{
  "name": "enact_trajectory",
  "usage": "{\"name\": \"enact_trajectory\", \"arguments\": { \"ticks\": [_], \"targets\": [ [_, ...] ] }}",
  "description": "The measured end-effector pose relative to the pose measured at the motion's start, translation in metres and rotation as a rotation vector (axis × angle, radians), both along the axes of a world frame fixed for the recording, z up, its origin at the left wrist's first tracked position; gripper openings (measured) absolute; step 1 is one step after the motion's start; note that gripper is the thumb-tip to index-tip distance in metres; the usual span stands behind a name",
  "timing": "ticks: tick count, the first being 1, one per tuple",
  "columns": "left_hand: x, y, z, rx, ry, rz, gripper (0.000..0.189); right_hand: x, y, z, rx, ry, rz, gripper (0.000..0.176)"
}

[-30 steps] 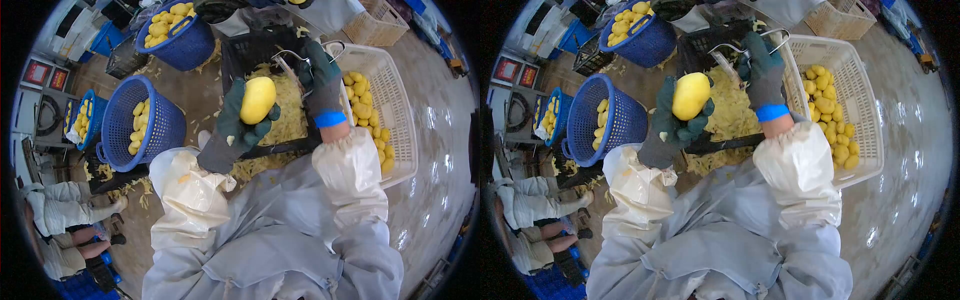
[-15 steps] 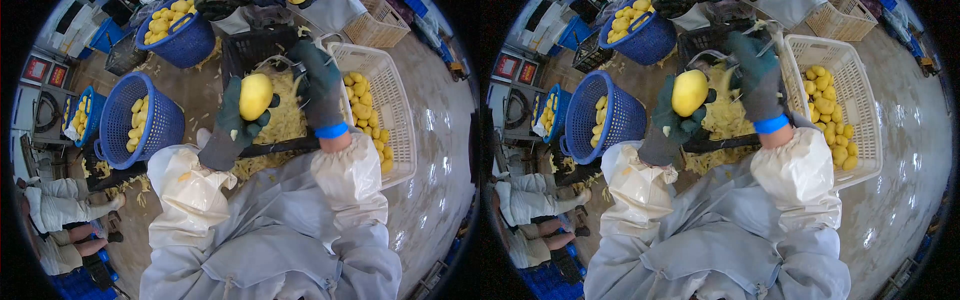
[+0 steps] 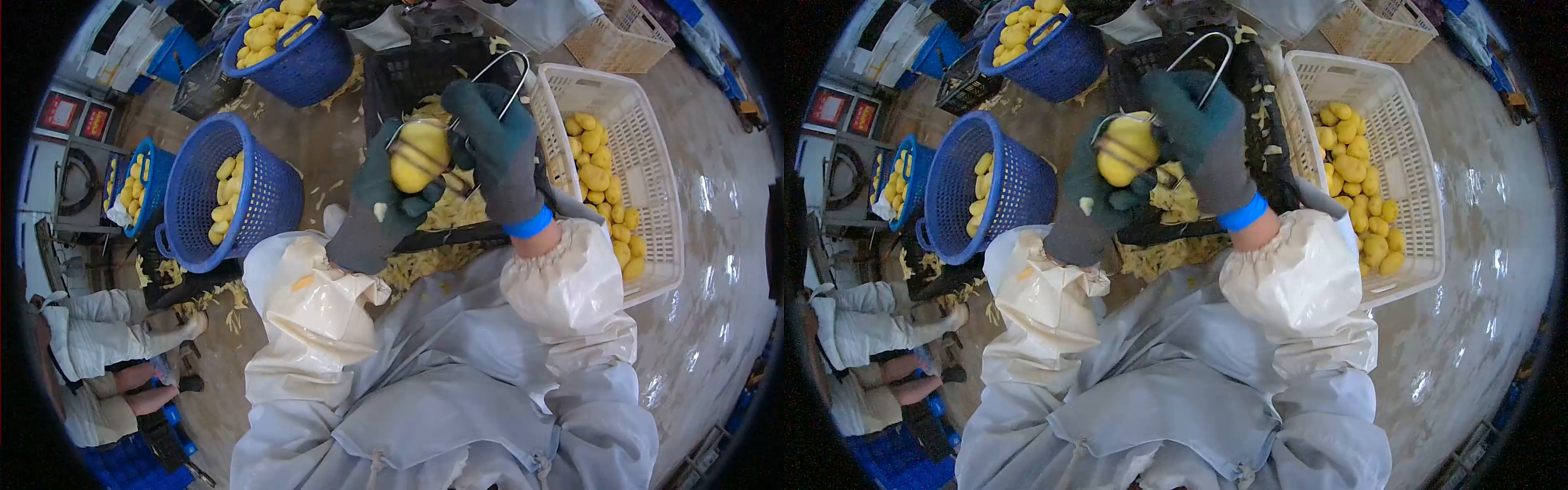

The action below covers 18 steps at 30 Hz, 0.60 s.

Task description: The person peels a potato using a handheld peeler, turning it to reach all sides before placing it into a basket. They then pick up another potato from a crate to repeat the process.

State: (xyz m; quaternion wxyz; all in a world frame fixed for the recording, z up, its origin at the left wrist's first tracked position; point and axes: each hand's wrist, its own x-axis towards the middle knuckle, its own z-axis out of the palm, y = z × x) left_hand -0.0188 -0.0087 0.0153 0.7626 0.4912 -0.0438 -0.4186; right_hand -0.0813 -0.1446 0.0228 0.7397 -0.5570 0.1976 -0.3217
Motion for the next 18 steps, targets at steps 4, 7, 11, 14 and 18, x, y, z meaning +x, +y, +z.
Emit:
{"name": "enact_trajectory", "arguments": {
  "ticks": [4,7,11,14,18],
  "targets": [
    [0.008,0.002,-0.008,-0.193,0.369,-0.133,0.044,0.006,-0.043,-0.022,-0.097,-0.158,-0.223,0.022],
    [0.007,-0.002,-0.001,-0.110,0.386,-0.025,0.045,-0.001,-0.017,-0.006,-0.142,-0.087,-0.084,0.022],
    [0.001,-0.002,-0.023,0.004,-0.111,0.207,0.046,0.002,-0.010,-0.011,-0.023,0.060,-0.006,0.023],
    [0.017,0.011,-0.019,-0.329,0.357,-0.207,0.045,0.010,-0.051,-0.033,-0.146,-0.064,-0.272,0.024],
    [0.007,-0.002,-0.006,-0.182,0.278,-0.038,0.048,-0.004,-0.025,0.000,0.063,-0.067,-0.088,0.024]
  ]
}}
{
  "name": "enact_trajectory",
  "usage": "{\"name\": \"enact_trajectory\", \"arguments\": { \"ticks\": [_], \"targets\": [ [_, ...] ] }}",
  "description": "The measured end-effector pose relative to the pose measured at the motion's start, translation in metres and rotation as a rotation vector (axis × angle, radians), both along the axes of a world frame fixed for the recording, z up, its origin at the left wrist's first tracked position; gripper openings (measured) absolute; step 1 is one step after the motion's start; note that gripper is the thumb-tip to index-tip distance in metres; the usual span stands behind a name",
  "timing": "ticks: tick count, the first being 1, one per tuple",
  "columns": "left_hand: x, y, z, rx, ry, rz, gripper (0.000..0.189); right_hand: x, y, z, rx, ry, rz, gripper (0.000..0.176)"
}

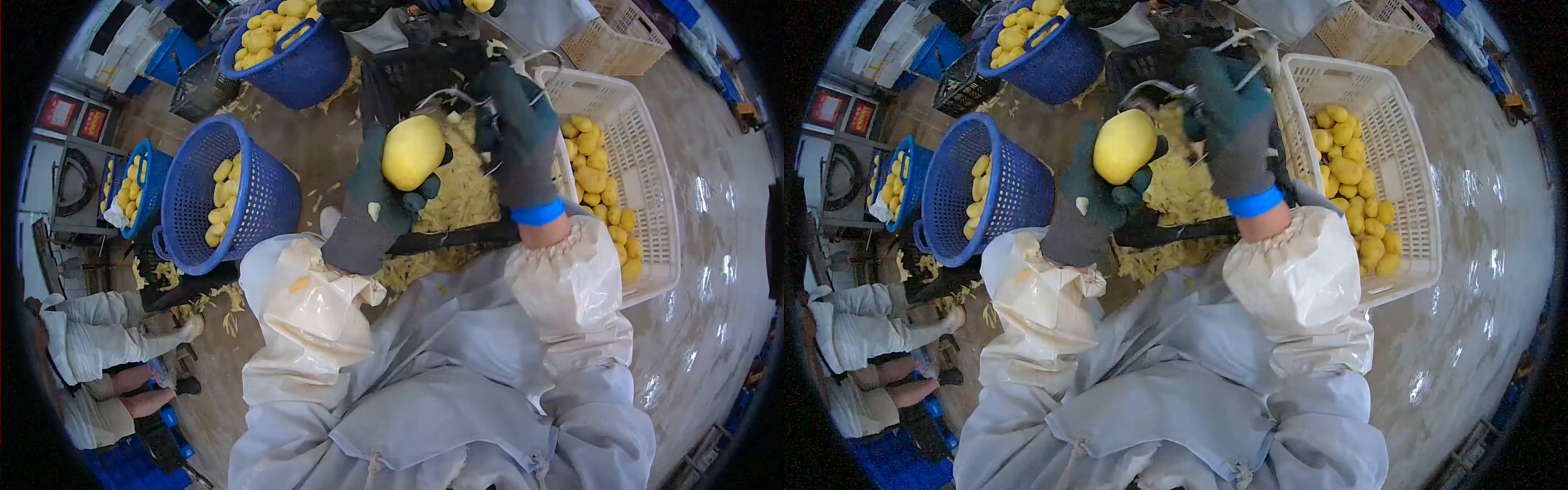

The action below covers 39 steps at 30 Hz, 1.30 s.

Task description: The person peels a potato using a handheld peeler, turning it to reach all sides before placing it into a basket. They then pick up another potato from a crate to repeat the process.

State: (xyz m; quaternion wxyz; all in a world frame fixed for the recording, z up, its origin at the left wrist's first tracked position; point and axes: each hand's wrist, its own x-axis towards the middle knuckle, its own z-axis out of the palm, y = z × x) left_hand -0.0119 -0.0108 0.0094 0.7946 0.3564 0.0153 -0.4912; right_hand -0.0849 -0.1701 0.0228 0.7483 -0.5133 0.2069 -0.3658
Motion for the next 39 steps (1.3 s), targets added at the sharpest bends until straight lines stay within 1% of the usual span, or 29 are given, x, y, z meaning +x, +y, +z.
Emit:
{"name": "enact_trajectory", "arguments": {
  "ticks": [3,4,6,7,8,9,11,12,13,15,16,17,18,19,20,21,22,23,25,27,29,30,31,32,33,35,36,37,39],
  "targets": [
    [0.001,-0.001,-0.010,0.041,-0.037,-0.005,0.046,-0.001,0.025,0.016,-0.032,0.111,0.064,0.023],
    [0.001,0.000,-0.012,0.052,-0.053,-0.001,0.046,0.008,0.012,-0.008,-0.167,0.008,-0.011,0.021],
    [0.001,0.002,-0.008,0.033,-0.034,-0.008,0.044,0.014,-0.026,-0.039,-0.118,0.031,-0.062,0.020],
    [0.000,0.002,-0.005,0.031,-0.038,-0.008,0.044,0.014,-0.032,-0.035,-0.068,0.055,-0.119,0.019],
    [0.001,0.001,-0.003,0.021,-0.041,0.004,0.044,0.012,-0.034,-0.033,0.167,-0.126,0.012,0.020],
    [0.001,0.000,-0.002,0.009,-0.039,0.020,0.044,0.011,-0.033,-0.033,0.163,-0.128,0.011,0.020],
    [0.002,0.000,-0.010,0.024,-0.064,0.008,0.045,0.006,-0.009,-0.014,-0.119,0.011,0.049,0.021],
    [0.004,0.002,-0.013,0.045,-0.099,-0.009,0.046,-0.002,0.005,0.003,0.033,0.099,0.142,0.022],
    [0.008,0.005,-0.014,0.051,-0.098,-0.013,0.046,0.002,-0.005,-0.011,0.040,0.099,0.138,0.022],
    [0.015,0.009,-0.013,-0.250,0.010,-0.267,0.048,0.015,-0.035,-0.045,-0.013,-0.020,-0.045,0.021],
    [0.013,0.008,-0.009,-0.250,0.003,-0.266,0.048,0.014,-0.036,-0.039,0.175,-0.009,-0.118,0.024],
    [0.008,0.005,-0.005,-0.225,-0.012,-0.169,0.049,0.012,-0.031,-0.031,0.172,-0.015,-0.117,0.024],
    [0.004,0.004,-0.004,-0.204,-0.020,-0.064,0.050,0.008,-0.023,-0.025,-0.030,-0.003,-0.052,0.023],
    [0.001,0.005,-0.006,-0.205,-0.015,-0.060,0.050,0.001,-0.011,-0.017,-0.228,0.013,0.011,0.023],
    [-0.003,0.007,-0.009,-0.054,-0.213,0.008,0.050,0.000,0.012,-0.001,-0.225,0.006,0.021,0.019],
    [-0.004,0.008,-0.012,0.099,-0.414,0.072,0.051,0.000,0.015,0.000,-0.220,0.009,0.017,0.019],
    [-0.001,0.010,-0.016,0.105,-0.413,0.067,0.051,0.001,0.017,0.000,-0.183,0.053,0.032,0.020],
    [0.007,0.012,-0.021,-0.036,-0.262,-0.050,0.051,0.002,0.017,0.001,-0.150,0.095,0.051,0.021],
    [0.019,0.014,-0.026,-0.331,0.042,-0.266,0.051,0.016,-0.024,-0.034,-0.161,-0.045,-0.149,0.020],
    [0.014,0.011,-0.018,-0.291,0.016,-0.210,0.051,0.007,-0.027,-0.022,-0.193,-0.122,-0.144,0.020],
    [0.008,0.005,-0.014,-0.251,0.006,-0.144,0.051,0.002,-0.015,-0.012,-0.264,-0.079,-0.107,0.020],
    [0.007,0.004,-0.012,-0.124,0.042,-0.028,0.051,-0.001,-0.003,-0.009,-0.321,-0.035,-0.080,0.021],
    [0.005,0.002,-0.012,0.004,0.077,0.087,0.050,-0.003,0.027,0.011,-0.065,0.138,0.071,0.018],
    [0.000,-0.005,-0.032,-0.056,-0.732,0.159,0.043,-0.002,0.028,0.007,-0.165,0.124,0.064,0.018],
    [0.006,0.001,-0.046,-0.052,-0.734,0.158,0.043,0.000,0.029,0.001,-0.267,0.109,0.059,0.018],
    [0.007,0.005,-0.009,-0.008,0.008,-0.094,0.041,0.016,-0.005,-0.026,-0.179,0.070,-0.104,0.018],
    [0.008,0.007,-0.014,-0.077,0.019,-0.120,0.049,0.020,-0.023,-0.040,-0.208,0.015,-0.174,0.019],
    [0.008,0.007,-0.010,-0.079,0.017,-0.122,0.049,0.012,-0.039,-0.045,-0.288,0.011,-0.165,0.021],
    [0.007,0.004,-0.001,-0.036,0.112,-0.085,0.049,0.006,-0.017,-0.010,0.079,-0.058,-0.038,0.021]
  ]
}}
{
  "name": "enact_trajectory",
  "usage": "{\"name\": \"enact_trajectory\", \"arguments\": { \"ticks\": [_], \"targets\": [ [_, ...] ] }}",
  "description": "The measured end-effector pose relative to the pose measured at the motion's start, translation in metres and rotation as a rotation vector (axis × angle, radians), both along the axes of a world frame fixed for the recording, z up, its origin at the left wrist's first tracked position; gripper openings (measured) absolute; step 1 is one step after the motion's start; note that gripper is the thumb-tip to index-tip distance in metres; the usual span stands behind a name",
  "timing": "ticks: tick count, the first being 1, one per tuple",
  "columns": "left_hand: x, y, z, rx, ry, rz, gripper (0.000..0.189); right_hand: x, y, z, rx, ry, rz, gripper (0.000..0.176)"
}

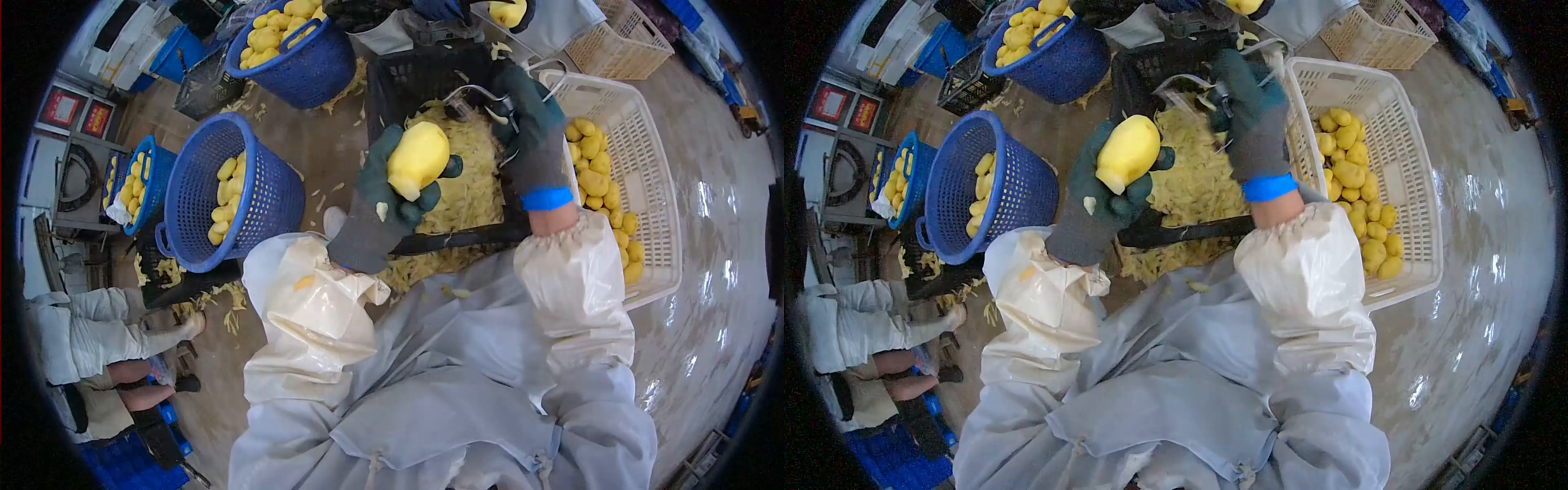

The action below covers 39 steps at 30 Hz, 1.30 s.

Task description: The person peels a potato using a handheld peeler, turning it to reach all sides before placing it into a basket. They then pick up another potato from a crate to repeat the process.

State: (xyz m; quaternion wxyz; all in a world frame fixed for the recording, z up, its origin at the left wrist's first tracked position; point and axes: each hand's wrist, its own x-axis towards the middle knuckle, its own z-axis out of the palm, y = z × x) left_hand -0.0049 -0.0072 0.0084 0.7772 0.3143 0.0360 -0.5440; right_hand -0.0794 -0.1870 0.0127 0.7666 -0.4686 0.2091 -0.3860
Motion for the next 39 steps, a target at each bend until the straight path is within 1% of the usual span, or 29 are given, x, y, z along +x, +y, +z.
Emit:
{"name": "enact_trajectory", "arguments": {
  "ticks": [1,3,4,7,8,9,10,11,12,13,14,16,18,19,20,22,24,26,27,29,30,31,32,33,34,36,37,38,39],
  "targets": [
    [0.004,0.001,-0.010,0.000,0.007,0.003,0.049,-0.001,0.011,0.003,0.000,0.007,0.003,0.021],
    [0.019,0.007,-0.035,-0.278,-0.200,-0.249,0.049,-0.002,0.026,0.003,-0.164,0.070,0.118,0.022],
    [0.018,0.008,-0.033,-0.273,-0.201,-0.253,0.049,0.000,0.020,-0.005,-0.158,0.069,0.114,0.022],
    [0.003,0.004,-0.007,-0.255,-0.165,-0.192,0.045,0.009,-0.015,-0.027,0.021,-0.005,-0.017,0.021],
    [-0.007,-0.001,0.006,-0.074,-0.140,-0.034,0.043,0.009,-0.010,-0.020,0.019,-0.009,-0.016,0.021],
    [-0.012,-0.003,0.011,0.106,-0.108,0.129,0.040,0.005,-0.003,-0.015,-0.403,0.019,-0.090,0.022],
    [-0.012,-0.004,0.011,0.106,-0.102,0.132,0.040,-0.001,0.008,-0.004,-0.823,0.049,-0.163,0.023],
    [-0.010,-0.005,0.010,0.081,0.005,0.120,0.039,-0.008,0.023,0.018,-0.047,0.048,0.133,0.027],
    [-0.007,-0.005,0.009,0.057,0.111,0.104,0.037,-0.006,0.028,0.015,-0.040,0.051,0.128,0.027],
    [0.000,-0.002,-0.017,-0.073,0.021,0.085,0.039,-0.003,0.031,0.010,-0.124,0.101,0.130,0.027],
    [0.001,0.000,-0.016,-0.070,0.019,0.083,0.039,-0.001,0.032,0.004,-0.208,0.149,0.134,0.027],
    [0.003,0.004,-0.013,-0.090,-0.075,-0.075,0.038,0.001,0.010,-0.009,-0.249,0.137,0.050,0.024],
    [-0.001,0.002,-0.001,-0.053,-0.046,-0.060,0.038,0.002,-0.010,-0.016,-0.001,-0.016,-0.039,0.025],
    [-0.007,-0.003,0.007,0.031,-0.055,0.051,0.039,-0.005,0.001,-0.001,-0.248,0.047,-0.047,0.024],
    [-0.012,-0.006,0.010,0.116,-0.054,0.166,0.039,-0.005,0.013,0.005,-0.252,0.052,-0.041,0.024],
    [-0.010,-0.006,-0.001,0.151,-0.083,0.175,0.041,-0.004,0.041,0.010,-0.187,0.097,0.067,0.022],
    [-0.006,-0.002,-0.010,0.189,-0.127,0.178,0.043,-0.001,0.045,0.004,-0.184,0.149,0.072,0.019],
    [-0.002,0.004,-0.010,0.015,-0.022,0.017,0.041,0.012,0.007,-0.020,-0.220,0.089,-0.085,0.018],
    [0.001,0.007,-0.012,0.012,-0.024,0.020,0.041,0.013,-0.006,-0.021,-0.141,0.048,-0.128,0.017],
    [0.011,0.009,-0.021,-0.237,-0.009,-0.099,0.041,0.007,0.008,0.006,-0.132,0.019,-0.046,0.017],
    [0.008,0.010,-0.030,-0.243,-0.004,-0.092,0.041,0.000,0.021,0.015,-0.119,0.006,0.044,0.017],
    [0.003,0.012,-0.042,-0.079,-0.502,0.020,0.041,-0.006,0.036,0.012,-0.235,0.063,0.064,0.016],
    [-0.002,0.014,-0.050,0.098,-0.999,0.125,0.041,0.000,0.052,0.009,-0.271,0.098,-0.002,0.016],
    [-0.004,0.017,-0.055,0.281,-1.497,0.231,0.041,-0.001,0.049,0.005,-0.239,0.110,0.029,0.016],
    [-0.001,0.017,-0.052,0.282,-1.500,0.228,0.041,0.001,0.041,0.000,-0.212,0.118,0.065,0.015],
    [0.010,0.014,-0.039,-0.172,-0.521,-0.044,0.041,0.017,0.009,-0.022,-0.279,0.051,-0.196,0.017],
    [0.014,0.014,-0.035,-0.378,-0.019,-0.174,0.041,0.010,0.001,-0.016,-0.153,0.004,-0.155,0.018],
    [0.016,0.012,-0.032,-0.381,-0.025,-0.176,0.041,0.008,0.004,-0.007,-0.156,-0.002,-0.156,0.018],
    [0.015,0.010,-0.032,-0.328,-0.022,-0.115,0.041,0.003,0.009,-0.001,-0.122,-0.006,-0.060,0.018]
  ]
}}
